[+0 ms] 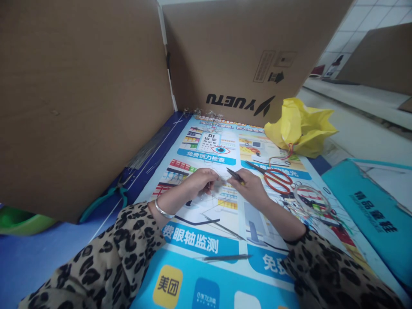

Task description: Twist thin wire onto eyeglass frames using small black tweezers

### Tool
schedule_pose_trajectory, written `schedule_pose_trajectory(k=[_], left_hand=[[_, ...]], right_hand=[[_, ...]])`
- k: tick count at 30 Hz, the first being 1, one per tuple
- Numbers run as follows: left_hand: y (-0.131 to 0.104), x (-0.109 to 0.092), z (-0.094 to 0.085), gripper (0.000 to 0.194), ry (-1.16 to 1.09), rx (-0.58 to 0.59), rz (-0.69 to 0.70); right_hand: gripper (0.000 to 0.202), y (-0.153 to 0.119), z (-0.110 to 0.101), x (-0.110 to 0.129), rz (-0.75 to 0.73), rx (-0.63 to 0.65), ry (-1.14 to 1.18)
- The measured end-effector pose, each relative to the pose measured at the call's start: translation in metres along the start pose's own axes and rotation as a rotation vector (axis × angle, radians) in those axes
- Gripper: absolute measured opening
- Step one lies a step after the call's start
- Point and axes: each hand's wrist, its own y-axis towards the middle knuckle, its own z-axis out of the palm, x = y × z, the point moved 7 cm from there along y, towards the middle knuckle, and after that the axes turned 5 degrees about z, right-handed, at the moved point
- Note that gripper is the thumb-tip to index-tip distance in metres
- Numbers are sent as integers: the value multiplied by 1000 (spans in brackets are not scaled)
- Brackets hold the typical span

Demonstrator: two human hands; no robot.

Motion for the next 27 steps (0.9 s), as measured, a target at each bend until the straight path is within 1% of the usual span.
schedule_pose_trajectory(k=[4,7,10,13,16,21,27], left_hand=[[0,0,3,11,-29,-4,9],[1,-1,2,10,-49,-24,3],[1,0,2,8,-48,-27,-7],[1,0,1,7,-42,-32,-15],[0,-1,0,7,-36,-57,-5],[-2,-1,0,8,19,-121,-15],[-5,-5,3,7,114,-164,-3]], right_hand=[[24,0,-4,-1,55,-19,65],[21,-1,-2,-3,123,37,174],[23,-1,2,-2,168,110,273],[19,-1,4,-1,188,162,325],[19,0,4,-3,258,195,357],[20,-1,3,-6,385,206,491],[23,-4,8,-9,454,189,689]])
